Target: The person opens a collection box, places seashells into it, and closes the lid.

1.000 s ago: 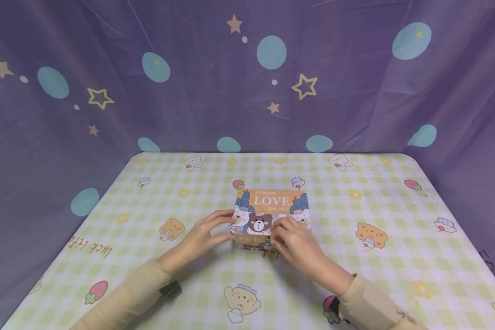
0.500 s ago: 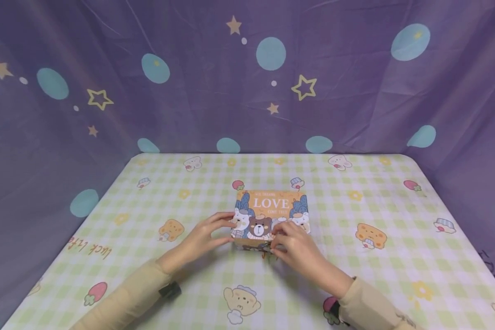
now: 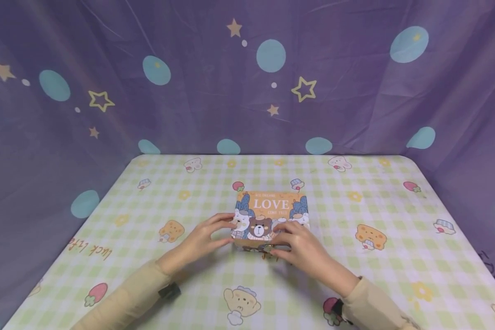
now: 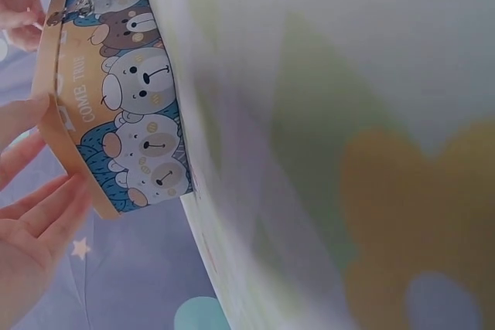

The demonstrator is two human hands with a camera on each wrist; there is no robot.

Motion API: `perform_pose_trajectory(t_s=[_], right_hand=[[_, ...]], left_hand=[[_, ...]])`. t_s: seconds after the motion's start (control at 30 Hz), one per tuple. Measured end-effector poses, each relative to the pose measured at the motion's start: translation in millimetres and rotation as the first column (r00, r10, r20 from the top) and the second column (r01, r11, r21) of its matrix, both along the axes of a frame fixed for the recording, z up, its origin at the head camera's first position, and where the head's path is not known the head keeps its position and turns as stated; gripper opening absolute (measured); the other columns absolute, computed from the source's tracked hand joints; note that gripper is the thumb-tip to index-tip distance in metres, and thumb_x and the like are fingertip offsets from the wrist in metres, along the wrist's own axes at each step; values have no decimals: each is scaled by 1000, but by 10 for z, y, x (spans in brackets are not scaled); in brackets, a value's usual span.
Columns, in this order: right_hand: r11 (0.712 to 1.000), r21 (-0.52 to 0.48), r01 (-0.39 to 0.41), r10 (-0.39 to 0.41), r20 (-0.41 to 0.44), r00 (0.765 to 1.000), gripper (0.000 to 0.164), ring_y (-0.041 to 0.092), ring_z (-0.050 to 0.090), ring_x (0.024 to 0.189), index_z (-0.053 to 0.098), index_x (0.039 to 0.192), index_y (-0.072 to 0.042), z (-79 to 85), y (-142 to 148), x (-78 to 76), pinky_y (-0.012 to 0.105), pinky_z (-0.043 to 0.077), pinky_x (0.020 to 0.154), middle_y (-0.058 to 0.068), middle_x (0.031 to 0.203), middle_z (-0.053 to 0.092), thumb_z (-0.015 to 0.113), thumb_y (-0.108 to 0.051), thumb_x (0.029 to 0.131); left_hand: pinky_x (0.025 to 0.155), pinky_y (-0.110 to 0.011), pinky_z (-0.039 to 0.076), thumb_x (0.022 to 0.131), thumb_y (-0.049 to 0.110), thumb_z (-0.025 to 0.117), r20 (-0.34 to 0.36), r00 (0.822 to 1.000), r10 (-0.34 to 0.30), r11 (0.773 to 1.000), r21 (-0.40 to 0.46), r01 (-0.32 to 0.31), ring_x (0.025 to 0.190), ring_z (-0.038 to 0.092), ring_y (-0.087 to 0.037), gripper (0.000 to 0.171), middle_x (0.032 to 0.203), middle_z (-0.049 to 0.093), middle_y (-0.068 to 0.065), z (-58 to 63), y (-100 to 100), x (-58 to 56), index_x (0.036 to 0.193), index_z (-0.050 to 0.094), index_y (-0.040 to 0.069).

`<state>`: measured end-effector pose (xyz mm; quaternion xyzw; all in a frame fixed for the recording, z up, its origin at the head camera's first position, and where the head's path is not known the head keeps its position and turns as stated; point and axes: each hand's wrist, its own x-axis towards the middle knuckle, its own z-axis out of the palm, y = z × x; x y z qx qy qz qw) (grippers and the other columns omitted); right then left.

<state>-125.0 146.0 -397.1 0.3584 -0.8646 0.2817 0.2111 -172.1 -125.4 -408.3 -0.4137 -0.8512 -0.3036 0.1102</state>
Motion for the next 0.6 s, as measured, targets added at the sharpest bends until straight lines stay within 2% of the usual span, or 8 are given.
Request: perform_pose_trajectory(t_s=[0.2,0.37,0.47,0.6], right_hand=[[999,-3,34,-34,22,999,23,20,55,93,68,83,-14,51,80,-19,34,49,72,5,101,59,78,-15,63],[999,-4,39,-39,-24,999,27,20,55,90,68,85,-11,80,165,-46,31,49,69,6,100,59,79,-13,60],[998,10,55,-55,-47,997,30,21,55,90,67,88,-10,99,237,-59,32,49,68,7,101,59,78,-11,60],[994,40,101,-99,-60,993,36,26,54,94,66,96,-10,134,356,-82,39,46,74,10,104,57,77,-11,61]], left_hand=[[89,-30,42,76,18,68,-12,999,34,999,-27,-35,109,51,-24,29,122,50,-13,48,-34,3,103,62,10],[90,-32,41,77,17,67,-23,997,75,996,-46,-76,111,50,-24,26,123,50,-9,113,-74,-3,102,62,11],[90,-32,41,78,17,67,-57,993,99,993,-60,-103,111,50,-23,26,123,50,-7,154,-113,-14,103,62,11],[92,-37,40,78,20,67,-128,982,141,985,-83,-152,111,49,-25,30,124,48,-8,209,-181,-46,106,61,11]])
